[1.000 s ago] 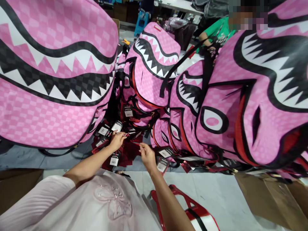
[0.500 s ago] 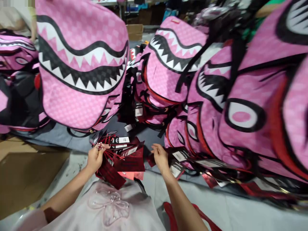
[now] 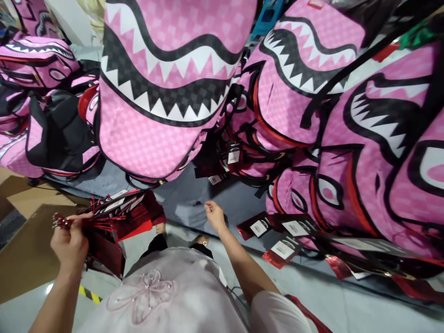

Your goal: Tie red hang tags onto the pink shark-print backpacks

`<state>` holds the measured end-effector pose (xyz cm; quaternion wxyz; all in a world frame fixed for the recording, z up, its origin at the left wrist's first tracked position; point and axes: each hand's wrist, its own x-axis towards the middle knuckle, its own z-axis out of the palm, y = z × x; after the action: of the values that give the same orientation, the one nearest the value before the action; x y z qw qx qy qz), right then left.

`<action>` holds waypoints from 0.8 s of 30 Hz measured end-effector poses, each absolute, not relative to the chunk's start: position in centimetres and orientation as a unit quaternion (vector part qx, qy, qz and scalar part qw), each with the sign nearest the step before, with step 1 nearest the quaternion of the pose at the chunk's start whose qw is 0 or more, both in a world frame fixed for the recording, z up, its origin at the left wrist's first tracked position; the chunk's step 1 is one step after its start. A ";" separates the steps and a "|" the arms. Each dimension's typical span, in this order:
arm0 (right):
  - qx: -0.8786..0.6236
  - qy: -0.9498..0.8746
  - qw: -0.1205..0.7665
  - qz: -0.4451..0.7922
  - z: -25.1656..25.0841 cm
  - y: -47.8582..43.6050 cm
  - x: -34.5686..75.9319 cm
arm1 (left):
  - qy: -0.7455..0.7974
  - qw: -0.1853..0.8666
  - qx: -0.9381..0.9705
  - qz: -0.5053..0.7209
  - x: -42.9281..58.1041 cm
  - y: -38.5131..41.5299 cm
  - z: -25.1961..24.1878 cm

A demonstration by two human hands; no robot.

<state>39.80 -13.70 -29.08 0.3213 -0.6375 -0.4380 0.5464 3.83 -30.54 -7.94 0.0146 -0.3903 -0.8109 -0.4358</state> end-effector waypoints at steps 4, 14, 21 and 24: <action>-0.579 -0.390 0.354 0.622 -29.1 -10.2 28.2 | -0.804 0.014 -0.416 -0.424 -2.4 -29.8 -7.6; -0.480 -0.229 0.418 0.736 -28.6 -7.0 16.5 | -0.793 -0.030 -0.428 -0.433 -14.8 -27.4 -8.3; -0.494 -0.134 0.533 0.674 -27.0 -4.5 17.9 | -0.810 -0.040 -0.456 -0.367 -17.7 -24.8 -10.2; -0.497 -0.175 0.527 0.667 -26.7 -4.7 20.3 | -0.811 -0.057 -0.476 -0.334 -18.2 -23.4 -11.7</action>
<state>20.30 -4.73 -26.73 0.5272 -0.4967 -0.1753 0.6668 -18.16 -23.41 -11.67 -0.0572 -0.4763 -0.8113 -0.3341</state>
